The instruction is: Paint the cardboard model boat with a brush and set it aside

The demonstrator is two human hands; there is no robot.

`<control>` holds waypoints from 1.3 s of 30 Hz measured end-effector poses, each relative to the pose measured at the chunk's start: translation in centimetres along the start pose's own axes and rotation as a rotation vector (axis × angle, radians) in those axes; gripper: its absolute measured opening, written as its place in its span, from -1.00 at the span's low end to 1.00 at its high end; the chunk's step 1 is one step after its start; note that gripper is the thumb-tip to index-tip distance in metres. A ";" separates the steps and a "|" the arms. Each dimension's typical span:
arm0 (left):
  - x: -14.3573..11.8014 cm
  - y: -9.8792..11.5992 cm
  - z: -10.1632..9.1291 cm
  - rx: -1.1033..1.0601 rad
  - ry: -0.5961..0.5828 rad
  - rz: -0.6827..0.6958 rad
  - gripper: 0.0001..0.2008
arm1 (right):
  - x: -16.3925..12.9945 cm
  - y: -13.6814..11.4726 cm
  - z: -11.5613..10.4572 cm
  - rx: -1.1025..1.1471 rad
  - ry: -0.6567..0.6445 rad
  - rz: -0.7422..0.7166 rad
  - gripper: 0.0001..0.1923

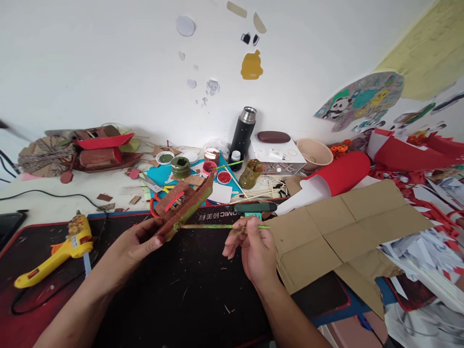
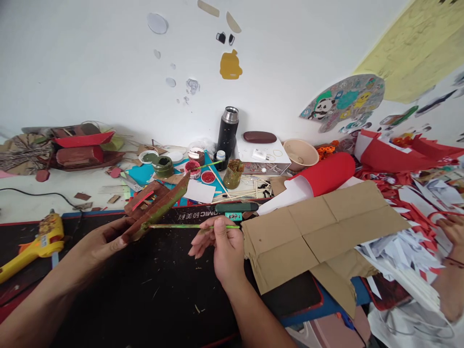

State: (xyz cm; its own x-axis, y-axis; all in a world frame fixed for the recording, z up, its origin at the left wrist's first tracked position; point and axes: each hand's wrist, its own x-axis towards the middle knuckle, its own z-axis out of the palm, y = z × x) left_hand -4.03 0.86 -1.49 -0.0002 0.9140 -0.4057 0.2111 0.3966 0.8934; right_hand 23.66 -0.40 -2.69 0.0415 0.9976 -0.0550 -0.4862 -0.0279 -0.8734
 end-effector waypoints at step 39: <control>0.6 -1.5 -0.3 -0.036 0.013 0.019 0.06 | 0.1 0.1 0.0 0.047 0.029 -0.032 -0.45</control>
State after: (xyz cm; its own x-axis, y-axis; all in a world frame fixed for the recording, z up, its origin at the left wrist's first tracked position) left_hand -4.63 0.81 -3.05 -0.0092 0.9222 -0.3866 0.1756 0.3821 0.9073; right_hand 23.64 -0.29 -2.77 0.0826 0.9957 -0.0417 -0.5250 0.0079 -0.8510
